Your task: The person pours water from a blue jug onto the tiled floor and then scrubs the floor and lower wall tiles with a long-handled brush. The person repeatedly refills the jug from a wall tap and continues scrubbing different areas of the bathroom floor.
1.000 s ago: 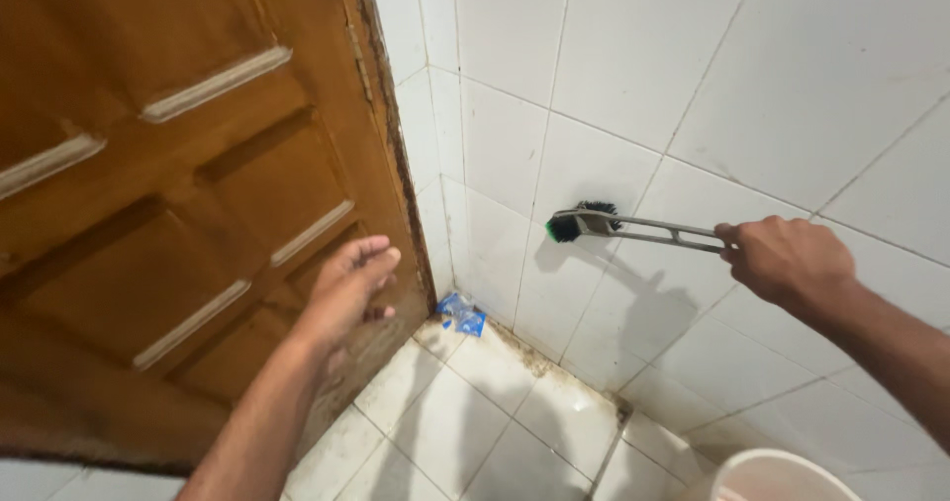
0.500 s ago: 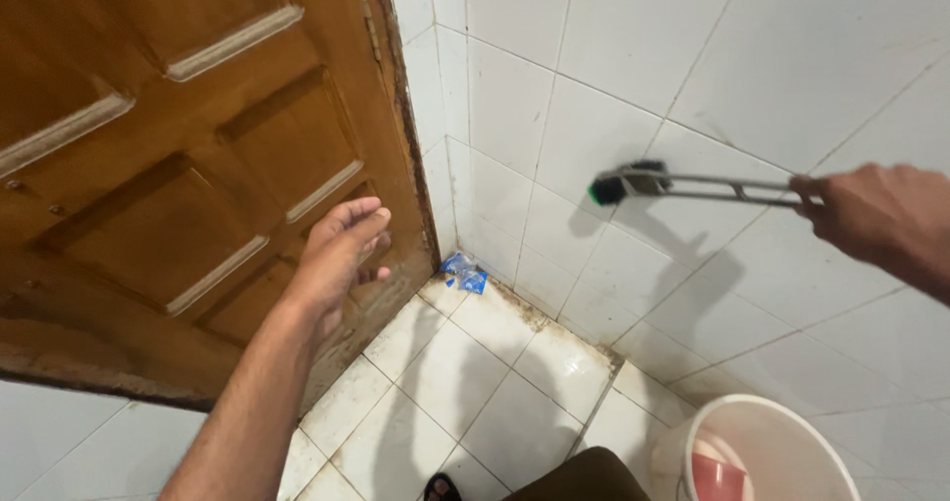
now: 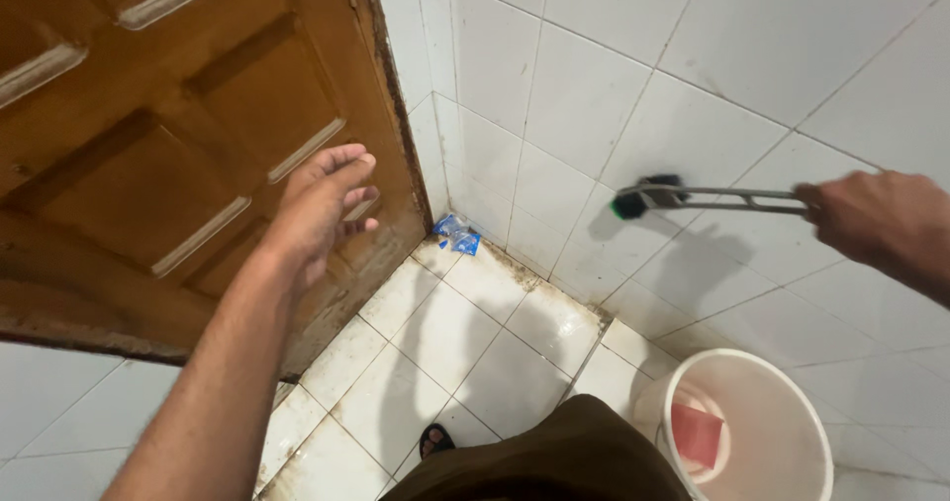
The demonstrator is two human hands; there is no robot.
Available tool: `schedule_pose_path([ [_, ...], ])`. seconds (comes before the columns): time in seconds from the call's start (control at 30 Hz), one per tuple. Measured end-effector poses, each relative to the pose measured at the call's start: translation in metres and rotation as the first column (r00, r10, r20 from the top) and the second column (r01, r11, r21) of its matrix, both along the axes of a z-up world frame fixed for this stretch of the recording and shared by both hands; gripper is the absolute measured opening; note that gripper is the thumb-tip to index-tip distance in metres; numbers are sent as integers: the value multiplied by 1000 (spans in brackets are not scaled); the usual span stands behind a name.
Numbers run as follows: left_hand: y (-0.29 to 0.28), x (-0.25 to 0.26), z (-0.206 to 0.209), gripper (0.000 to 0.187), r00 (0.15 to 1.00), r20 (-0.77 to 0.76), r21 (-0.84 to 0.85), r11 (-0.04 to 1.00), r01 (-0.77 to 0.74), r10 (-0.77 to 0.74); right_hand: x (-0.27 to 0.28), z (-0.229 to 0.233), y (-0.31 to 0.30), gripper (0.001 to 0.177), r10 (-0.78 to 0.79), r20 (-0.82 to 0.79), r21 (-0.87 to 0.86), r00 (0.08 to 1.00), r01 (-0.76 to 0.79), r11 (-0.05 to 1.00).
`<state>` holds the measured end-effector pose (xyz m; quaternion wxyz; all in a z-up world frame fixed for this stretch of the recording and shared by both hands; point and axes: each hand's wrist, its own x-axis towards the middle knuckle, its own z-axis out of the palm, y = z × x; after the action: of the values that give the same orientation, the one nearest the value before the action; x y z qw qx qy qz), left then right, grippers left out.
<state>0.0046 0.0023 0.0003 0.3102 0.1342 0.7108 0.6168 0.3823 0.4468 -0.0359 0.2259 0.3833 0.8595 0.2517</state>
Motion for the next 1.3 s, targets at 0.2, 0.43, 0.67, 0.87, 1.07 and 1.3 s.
schedule_pose_path([
  [0.2,8,12,-3,51,1000,25,-35,999,-8,8,13,5,25,46,68,-130,44,989,-62,997],
  [0.43,28,10,2,54,998,-34,-16,999,46,-46,-30,23,-32,43,-15,-154,-78,988,3,997],
  [0.67,31,19,1,53,999,-30,-69,997,44,-46,19,-1,-12,42,-46,79,-102,996,54,993],
  [0.87,27,26,-3,52,1000,-21,-73,997,6,-7,66,-35,42,40,38,36,-73,999,-35,997],
  [1.07,36,32,-1,49,1000,-13,-85,996,-16,15,57,-33,40,40,66,-42,-72,997,-69,995],
  [1.3,59,47,-9,49,1000,-11,-44,999,10,-10,39,-40,18,36,67,26,-125,997,-63,990],
])
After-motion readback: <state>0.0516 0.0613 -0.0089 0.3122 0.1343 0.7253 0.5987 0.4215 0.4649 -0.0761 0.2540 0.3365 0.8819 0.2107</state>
